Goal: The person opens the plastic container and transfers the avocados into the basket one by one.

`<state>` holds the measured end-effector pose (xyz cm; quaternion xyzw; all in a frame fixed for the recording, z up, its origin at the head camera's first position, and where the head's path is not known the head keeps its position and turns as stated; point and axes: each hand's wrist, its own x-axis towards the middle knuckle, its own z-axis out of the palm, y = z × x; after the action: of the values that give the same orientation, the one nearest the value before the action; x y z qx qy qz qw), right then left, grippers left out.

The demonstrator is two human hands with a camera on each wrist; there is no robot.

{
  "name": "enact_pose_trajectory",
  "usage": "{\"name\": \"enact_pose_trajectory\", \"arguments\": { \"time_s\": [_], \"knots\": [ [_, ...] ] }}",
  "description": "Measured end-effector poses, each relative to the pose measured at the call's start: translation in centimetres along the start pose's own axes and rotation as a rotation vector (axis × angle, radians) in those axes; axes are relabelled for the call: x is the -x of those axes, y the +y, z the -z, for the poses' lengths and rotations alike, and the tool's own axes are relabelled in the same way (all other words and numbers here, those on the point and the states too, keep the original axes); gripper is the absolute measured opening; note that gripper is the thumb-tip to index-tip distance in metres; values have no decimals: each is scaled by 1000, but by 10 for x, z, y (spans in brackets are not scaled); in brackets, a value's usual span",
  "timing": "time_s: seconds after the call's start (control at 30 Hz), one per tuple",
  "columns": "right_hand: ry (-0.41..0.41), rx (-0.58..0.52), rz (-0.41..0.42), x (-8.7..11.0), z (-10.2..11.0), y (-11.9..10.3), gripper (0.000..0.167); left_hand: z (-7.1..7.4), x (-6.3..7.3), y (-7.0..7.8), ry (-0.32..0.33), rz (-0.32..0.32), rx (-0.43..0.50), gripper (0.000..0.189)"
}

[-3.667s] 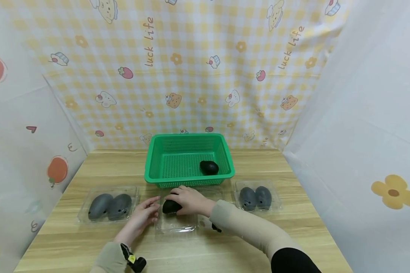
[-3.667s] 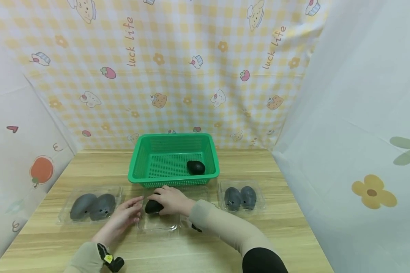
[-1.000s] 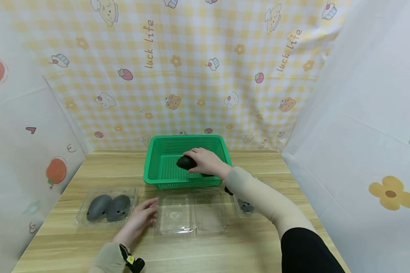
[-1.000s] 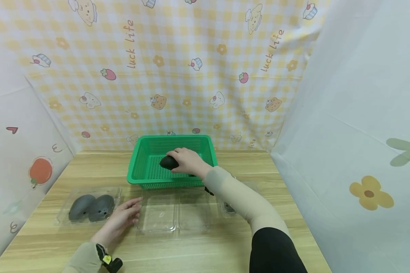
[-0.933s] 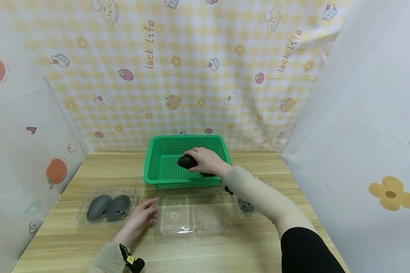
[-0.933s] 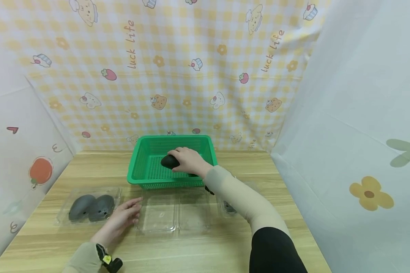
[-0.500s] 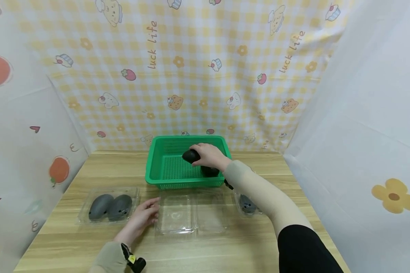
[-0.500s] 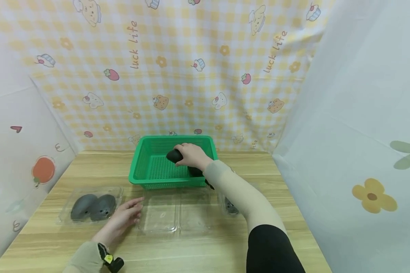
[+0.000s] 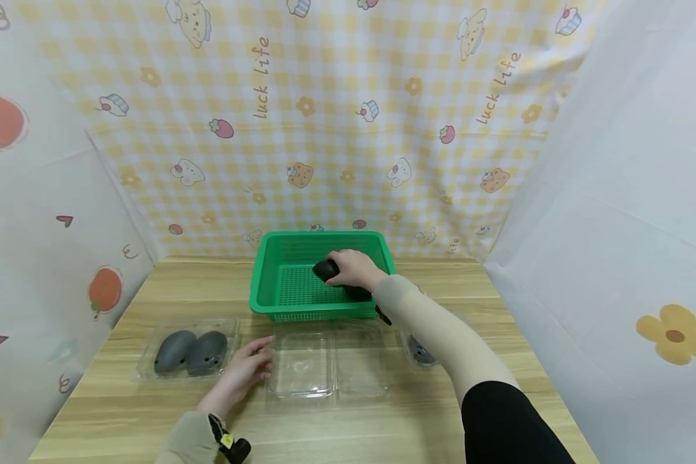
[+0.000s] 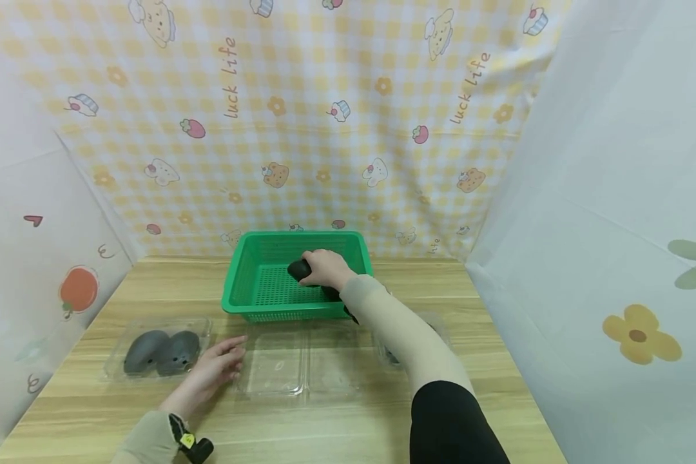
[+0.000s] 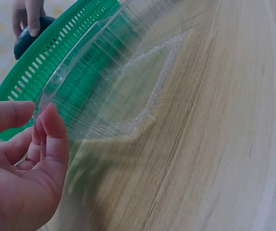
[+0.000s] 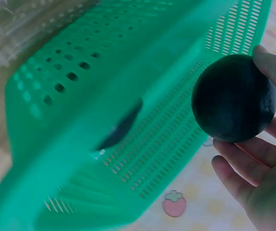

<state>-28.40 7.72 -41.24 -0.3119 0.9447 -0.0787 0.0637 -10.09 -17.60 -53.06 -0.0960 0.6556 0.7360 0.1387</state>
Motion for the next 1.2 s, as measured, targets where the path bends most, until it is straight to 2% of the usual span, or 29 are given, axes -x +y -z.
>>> {"name": "enact_pose_trajectory", "arguments": {
  "time_s": [0.37,0.83,1.2],
  "knots": [
    [-29,47,-35,-4,-28,8,60,0,0,0,8,-2,-5,50],
    [-51,-30,-42,-6,-44,11,50,0,-1,0,15,2,1,50],
    [-65,17,-63,-9,-51,9,50,0,-2,-1,21,5,3,49]
  ]
}}
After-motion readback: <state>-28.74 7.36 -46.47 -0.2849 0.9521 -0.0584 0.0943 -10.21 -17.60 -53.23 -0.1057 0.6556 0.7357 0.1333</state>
